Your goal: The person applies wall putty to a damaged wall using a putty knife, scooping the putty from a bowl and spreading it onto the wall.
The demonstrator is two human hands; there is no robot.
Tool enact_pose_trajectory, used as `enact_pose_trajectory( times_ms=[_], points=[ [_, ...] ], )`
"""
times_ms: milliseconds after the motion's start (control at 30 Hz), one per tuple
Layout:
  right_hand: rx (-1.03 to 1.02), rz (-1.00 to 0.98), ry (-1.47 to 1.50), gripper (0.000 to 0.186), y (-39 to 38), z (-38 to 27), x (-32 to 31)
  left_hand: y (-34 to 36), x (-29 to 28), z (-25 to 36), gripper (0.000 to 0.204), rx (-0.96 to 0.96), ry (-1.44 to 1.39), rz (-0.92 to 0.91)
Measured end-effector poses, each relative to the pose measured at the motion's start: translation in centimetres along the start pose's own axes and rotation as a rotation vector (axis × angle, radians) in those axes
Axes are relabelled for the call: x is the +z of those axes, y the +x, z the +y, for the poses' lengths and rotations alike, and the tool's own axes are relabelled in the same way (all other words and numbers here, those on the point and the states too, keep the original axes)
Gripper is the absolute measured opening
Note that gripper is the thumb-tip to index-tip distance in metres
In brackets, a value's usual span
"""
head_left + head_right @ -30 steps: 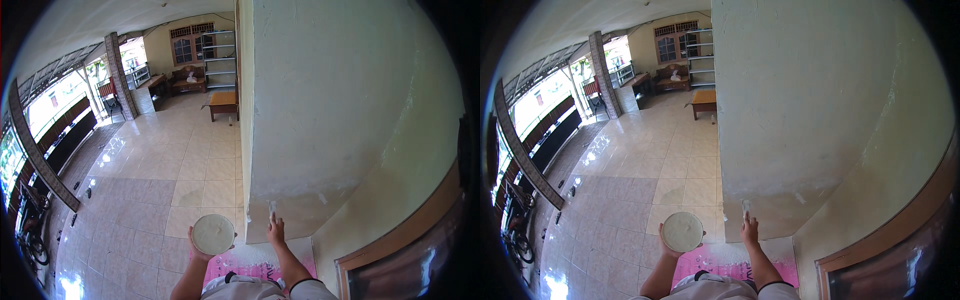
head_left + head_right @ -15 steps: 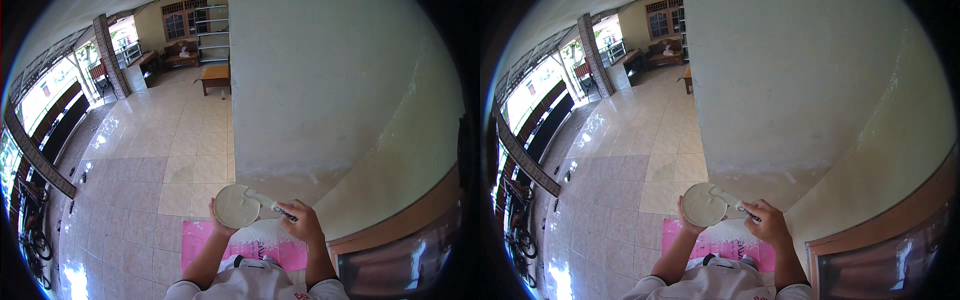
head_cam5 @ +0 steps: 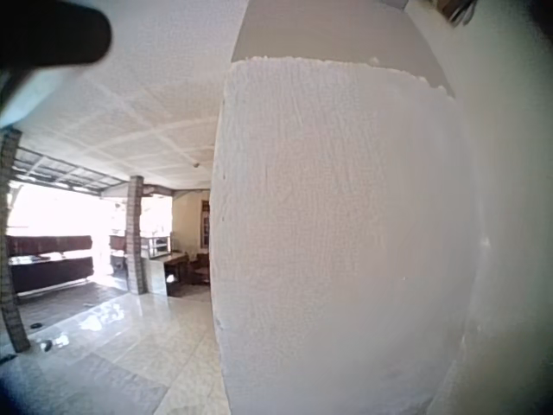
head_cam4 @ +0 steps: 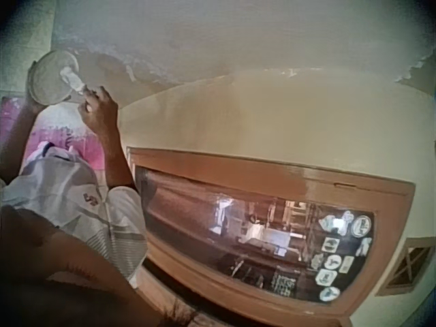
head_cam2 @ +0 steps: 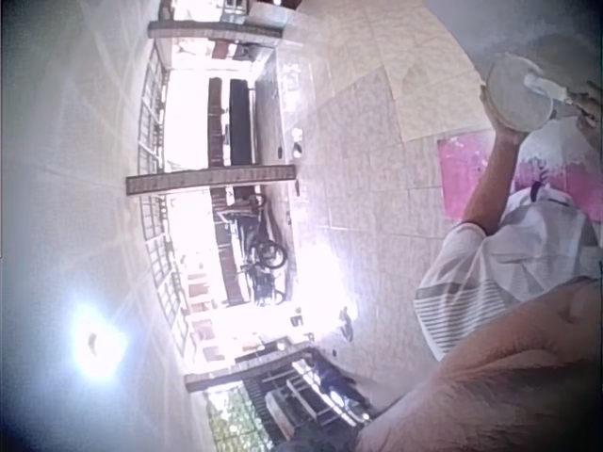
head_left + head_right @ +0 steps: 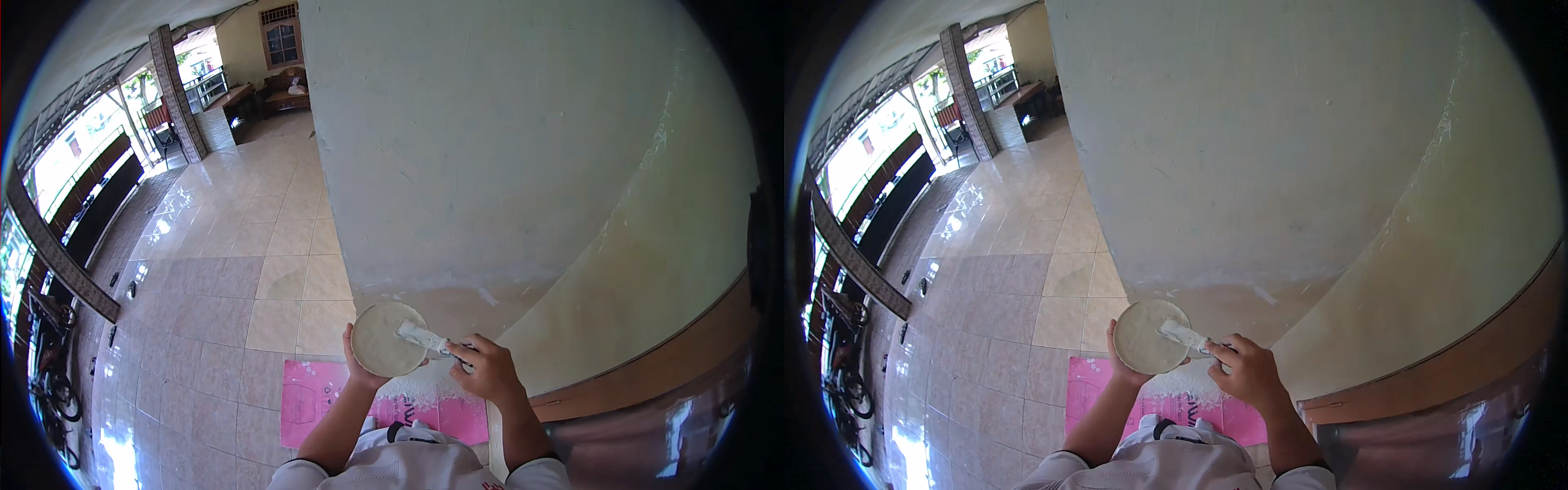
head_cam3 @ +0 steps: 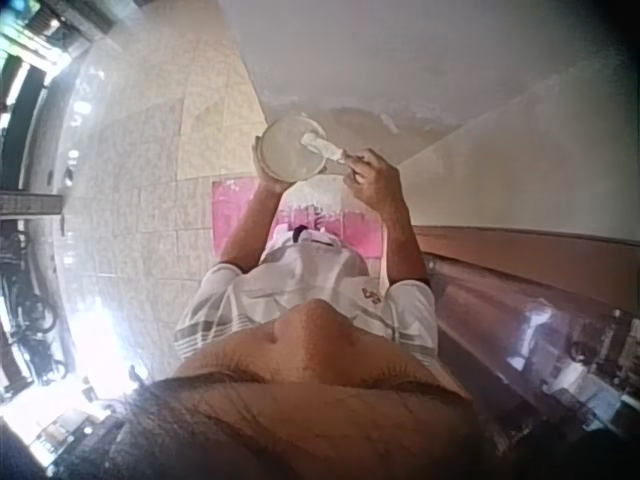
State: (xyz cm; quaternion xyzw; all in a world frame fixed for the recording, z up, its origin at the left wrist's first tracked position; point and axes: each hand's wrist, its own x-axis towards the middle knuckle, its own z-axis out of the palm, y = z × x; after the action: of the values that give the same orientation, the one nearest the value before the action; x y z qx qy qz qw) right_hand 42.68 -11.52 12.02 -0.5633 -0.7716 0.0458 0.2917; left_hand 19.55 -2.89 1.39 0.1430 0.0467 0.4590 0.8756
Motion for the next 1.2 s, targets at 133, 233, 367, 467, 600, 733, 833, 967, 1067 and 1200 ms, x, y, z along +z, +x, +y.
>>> enact_pose_trajectory(
  times_ms=[133, 233, 367, 467, 600, 733, 833, 967, 1067, 1200],
  points=[
    [-0.010, 0.053, 0.012, 0.034, -1.1, 1.8, -0.1, 0.7, 1.1, -1.7, 0.093, 0.006, 0.053, -0.009],
    [-0.016, 0.048, -0.014, 0.033, -1.2, 2.8, -0.8, 1.4, 0.7, -2.9, 0.093, 0.005, 0.005, -0.019],
    [-0.037, 0.069, -0.010, 0.034, -1.9, 3.7, -1.8, 1.9, 1.4, -4.0, 0.092, 0.015, -0.003, -0.045],
    [-0.036, 0.062, 0.010, 0.035, -2.0, 4.8, -1.8, 2.3, 1.8, -4.6, 0.092, 0.017, 0.010, -0.063],
    [-0.051, 0.115, 0.025, 0.039, -2.1, 5.5, -2.4, 2.6, 2.3, -5.2, 0.092, 0.027, -0.041, -0.023],
    [-0.042, 0.063, 0.079, 0.039, -2.2, 6.1, -2.4, 2.7, 2.2, -5.6, 0.092, 0.042, -0.023, 0.017],
    [-0.054, 0.058, 0.078, 0.038, -1.9, 6.3, -2.7, 2.9, 2.1, -5.9, 0.091, 0.029, -0.049, -0.009],
    [-0.066, 0.064, 0.090, 0.035, -1.9, 6.9, -3.1, 3.0, 2.0, -6.3, 0.091, 0.040, -0.010, -0.020],
    [-0.089, -0.017, 0.011, 0.035, -1.5, 6.8, -3.3, 2.9, 2.3, -6.6, 0.090, 0.046, -0.007, -0.018],
    [-0.067, -0.034, 0.018, 0.036, -1.8, 7.2, -3.9, 2.9, 1.5, -6.7, 0.090, 0.022, -0.115, -0.034]
  ],
)
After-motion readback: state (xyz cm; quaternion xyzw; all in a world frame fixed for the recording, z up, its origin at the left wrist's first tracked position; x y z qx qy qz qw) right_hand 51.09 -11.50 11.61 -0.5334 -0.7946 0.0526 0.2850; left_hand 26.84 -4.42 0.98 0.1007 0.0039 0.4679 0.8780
